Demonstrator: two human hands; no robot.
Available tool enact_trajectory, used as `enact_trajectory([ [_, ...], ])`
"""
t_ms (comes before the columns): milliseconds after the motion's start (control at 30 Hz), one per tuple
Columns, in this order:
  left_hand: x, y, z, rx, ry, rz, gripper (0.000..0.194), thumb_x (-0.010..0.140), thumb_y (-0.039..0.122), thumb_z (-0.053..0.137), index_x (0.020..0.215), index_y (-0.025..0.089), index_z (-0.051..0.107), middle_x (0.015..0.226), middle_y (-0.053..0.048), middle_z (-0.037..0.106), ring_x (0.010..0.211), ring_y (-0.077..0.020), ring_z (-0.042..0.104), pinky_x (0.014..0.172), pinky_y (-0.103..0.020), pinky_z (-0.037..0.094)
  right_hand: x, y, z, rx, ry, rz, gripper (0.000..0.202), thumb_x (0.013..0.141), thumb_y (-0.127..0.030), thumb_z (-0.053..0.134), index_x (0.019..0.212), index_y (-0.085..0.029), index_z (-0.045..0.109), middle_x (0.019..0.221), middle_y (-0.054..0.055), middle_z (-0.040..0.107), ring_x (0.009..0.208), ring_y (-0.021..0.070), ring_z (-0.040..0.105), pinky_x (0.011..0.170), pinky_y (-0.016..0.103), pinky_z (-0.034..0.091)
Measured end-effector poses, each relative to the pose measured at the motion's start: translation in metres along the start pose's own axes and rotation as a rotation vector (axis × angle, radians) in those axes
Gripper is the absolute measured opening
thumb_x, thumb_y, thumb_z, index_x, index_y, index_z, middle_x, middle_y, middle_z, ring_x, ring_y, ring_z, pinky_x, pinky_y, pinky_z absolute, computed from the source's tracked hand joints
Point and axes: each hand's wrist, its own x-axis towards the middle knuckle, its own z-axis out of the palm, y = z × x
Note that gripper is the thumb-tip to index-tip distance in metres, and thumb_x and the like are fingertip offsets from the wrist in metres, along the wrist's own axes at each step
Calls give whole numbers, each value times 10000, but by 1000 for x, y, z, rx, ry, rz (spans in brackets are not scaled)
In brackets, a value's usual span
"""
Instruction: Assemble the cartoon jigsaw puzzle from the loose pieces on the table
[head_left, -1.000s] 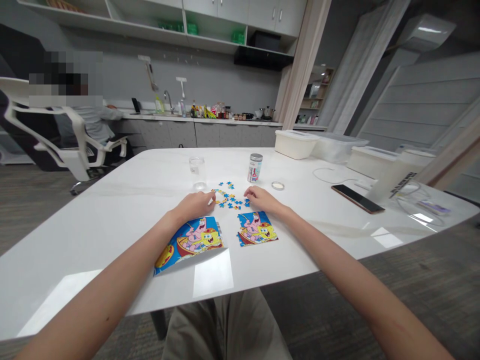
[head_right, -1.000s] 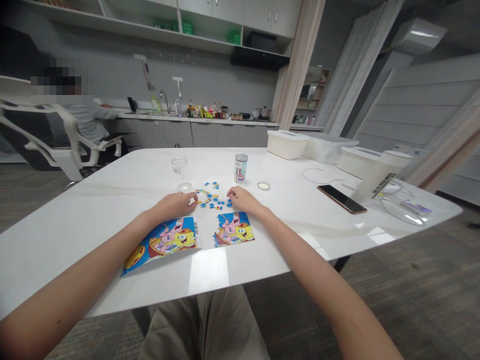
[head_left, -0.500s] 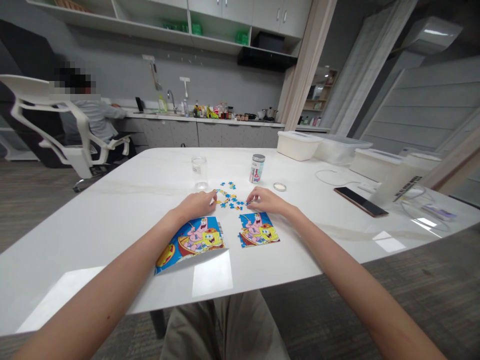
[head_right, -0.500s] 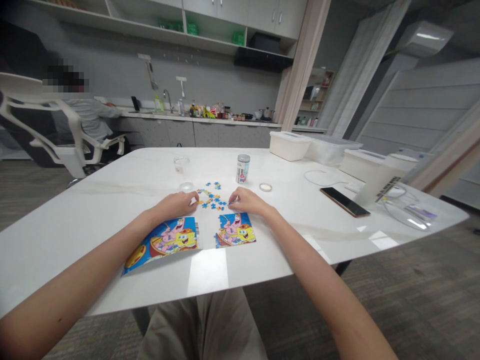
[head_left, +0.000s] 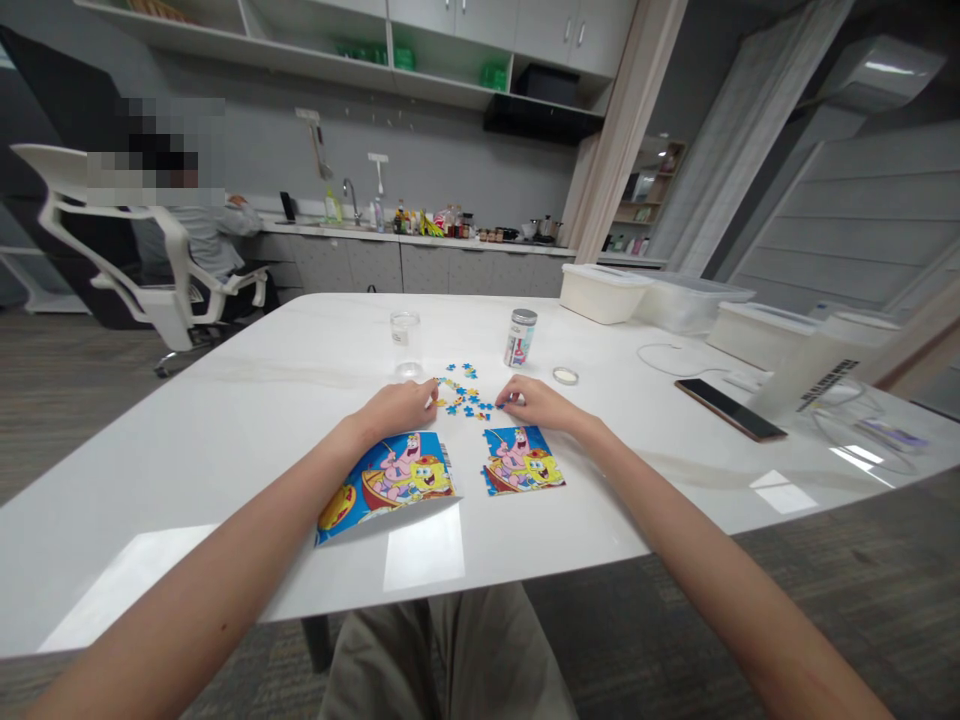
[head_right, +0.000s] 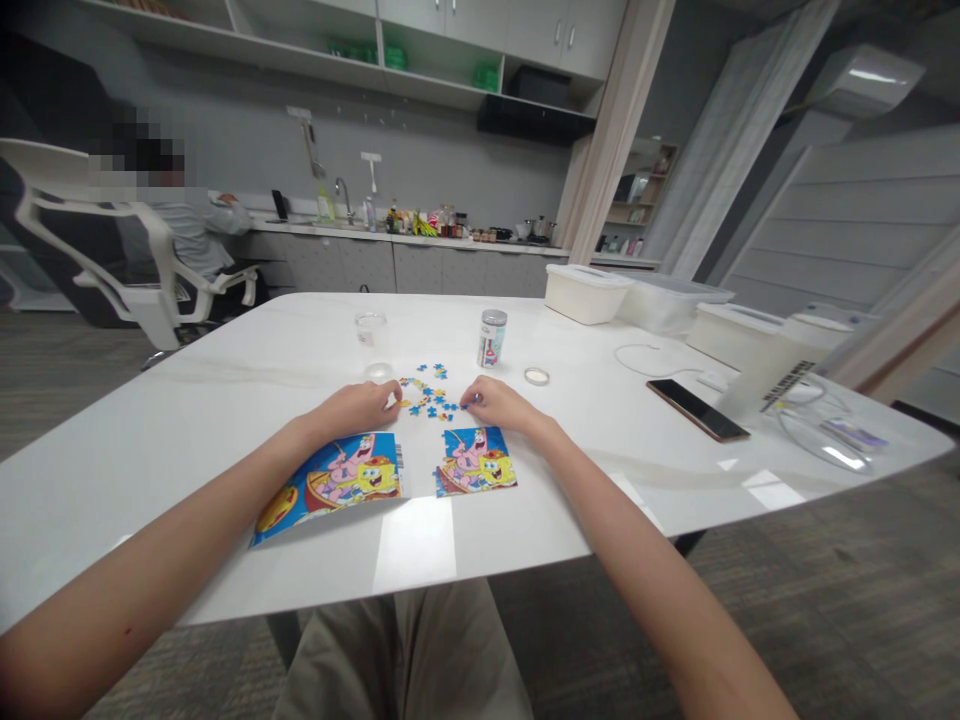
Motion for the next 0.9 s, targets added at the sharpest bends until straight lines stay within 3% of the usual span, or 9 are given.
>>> enact_trajectory([
  [300,-1,1,-2,-23,8,-6,290,890,360,405,1113,214,516,895,-90,690,818,-257,662,708,-349,476,-1,-2,-1,-25,-2,34,172,781,-130,624,908,-155,737,865,53,604,753,145,583,740,266,459],
  [567,-2,3,-4,-7,-16,0,260,874,305,410,1043,200,576,902,-107,693,807,-256,666,670,-331,466,-1,-2,-1,-21,-11,50,152,779,-142,625,890,-159,728,847,40,597,750,141,575,749,265,450],
  [900,-3,4,-6,20,-26,-9,305,887,328,397,1099,202,576,944,-115,699,836,-261,667,681,-337,470,0,4,2,-29,-28,32,170,796,-170,610,923,-162,722,873,46,598,746,141,570,753,268,450],
])
